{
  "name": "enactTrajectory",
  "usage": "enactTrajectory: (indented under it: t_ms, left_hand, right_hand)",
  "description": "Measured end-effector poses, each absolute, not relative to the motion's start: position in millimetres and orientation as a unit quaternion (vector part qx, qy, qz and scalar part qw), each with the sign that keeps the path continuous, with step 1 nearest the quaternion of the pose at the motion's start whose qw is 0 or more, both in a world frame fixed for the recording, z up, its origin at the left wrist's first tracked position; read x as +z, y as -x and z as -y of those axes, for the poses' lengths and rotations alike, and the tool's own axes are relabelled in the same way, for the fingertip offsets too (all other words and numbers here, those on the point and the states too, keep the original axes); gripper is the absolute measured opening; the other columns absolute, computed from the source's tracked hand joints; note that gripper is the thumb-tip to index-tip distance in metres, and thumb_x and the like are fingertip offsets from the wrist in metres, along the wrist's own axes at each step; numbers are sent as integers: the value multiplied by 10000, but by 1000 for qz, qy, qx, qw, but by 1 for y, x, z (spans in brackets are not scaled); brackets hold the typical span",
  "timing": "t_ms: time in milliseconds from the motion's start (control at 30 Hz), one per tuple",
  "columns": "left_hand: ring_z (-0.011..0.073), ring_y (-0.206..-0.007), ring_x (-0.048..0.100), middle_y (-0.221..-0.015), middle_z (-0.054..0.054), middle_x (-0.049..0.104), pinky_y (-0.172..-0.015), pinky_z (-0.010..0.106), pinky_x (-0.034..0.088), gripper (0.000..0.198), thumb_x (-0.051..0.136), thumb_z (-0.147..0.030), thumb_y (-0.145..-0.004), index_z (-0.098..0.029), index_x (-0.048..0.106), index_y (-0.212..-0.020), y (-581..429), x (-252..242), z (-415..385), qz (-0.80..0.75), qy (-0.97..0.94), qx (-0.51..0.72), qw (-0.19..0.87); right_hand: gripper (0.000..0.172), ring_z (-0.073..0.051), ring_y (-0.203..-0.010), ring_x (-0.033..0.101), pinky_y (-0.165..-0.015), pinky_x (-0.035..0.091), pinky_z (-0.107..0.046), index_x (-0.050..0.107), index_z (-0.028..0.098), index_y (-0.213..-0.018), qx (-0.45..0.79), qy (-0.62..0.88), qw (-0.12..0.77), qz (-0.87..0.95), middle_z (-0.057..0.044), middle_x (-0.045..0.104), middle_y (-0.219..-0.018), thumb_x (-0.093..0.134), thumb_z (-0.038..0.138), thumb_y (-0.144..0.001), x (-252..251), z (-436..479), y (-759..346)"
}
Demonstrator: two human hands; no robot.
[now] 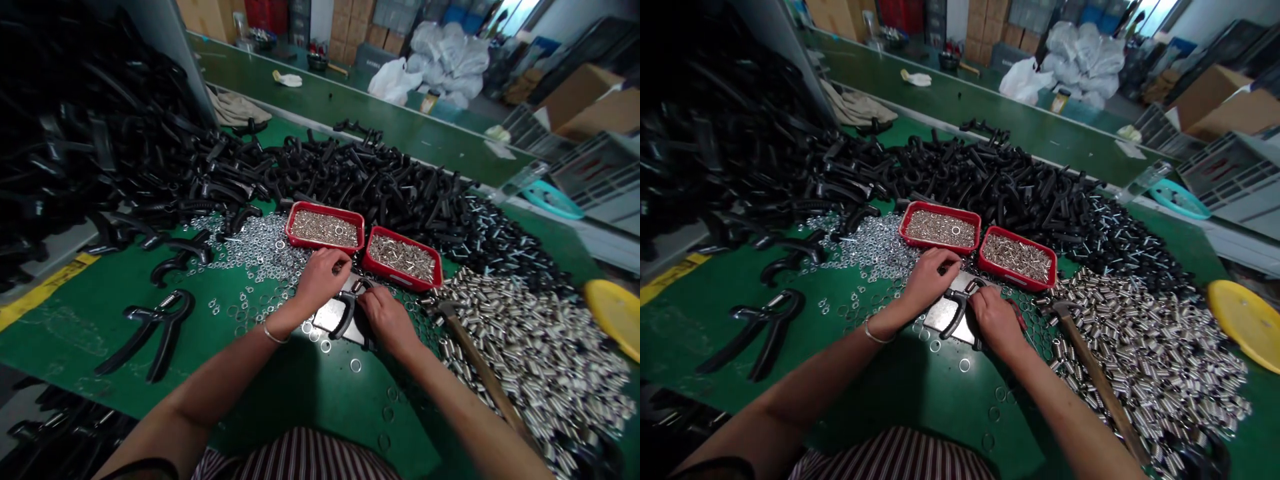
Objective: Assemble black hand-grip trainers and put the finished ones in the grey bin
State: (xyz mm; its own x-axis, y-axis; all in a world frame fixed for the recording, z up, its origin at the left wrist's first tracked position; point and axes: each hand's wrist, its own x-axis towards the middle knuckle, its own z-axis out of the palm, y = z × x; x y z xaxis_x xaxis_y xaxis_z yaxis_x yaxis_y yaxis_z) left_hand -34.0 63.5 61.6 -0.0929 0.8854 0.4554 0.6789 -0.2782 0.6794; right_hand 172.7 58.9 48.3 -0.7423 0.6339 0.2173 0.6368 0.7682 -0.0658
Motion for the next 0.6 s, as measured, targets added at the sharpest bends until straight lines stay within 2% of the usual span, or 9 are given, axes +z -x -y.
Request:
enactTrajectory:
  t_ms: [100, 300, 600]
  left_hand:
    - [178, -857, 612, -858, 12, 686, -843, 321, 481, 51, 594, -184, -899, -195, 638, -877, 28, 65, -60, -576, -656, 464, 148]
    - [168, -841, 616, -849, 9, 684, -831, 320, 487, 95, 564, -187, -923, -194, 633, -858, 34, 78, -60, -557, -647, 490, 177]
    - [158, -831, 608, -844, 7, 678, -830, 321, 485, 73, 586, -157, -892, -192, 628, -845, 39, 90, -57, -534, -652, 503, 189]
  right_hand:
    - [229, -246, -868, 554, -720, 474, -334, 628, 185, -940, -25, 365, 119, 923, -104, 609, -911, 428, 257, -1027, 48, -61, -173]
    - [216, -237, -891, 556, -796, 482, -345, 619, 186, -954, 4, 386, 177, 905, -99, 608, -931, 441, 284, -1029, 35, -60, -177]
    - [178, -234, -887, 540, -774, 478, -341, 594, 207, -935, -22, 364, 172, 915, -84, 597, -909, 444, 241, -1023, 34, -57, -175]
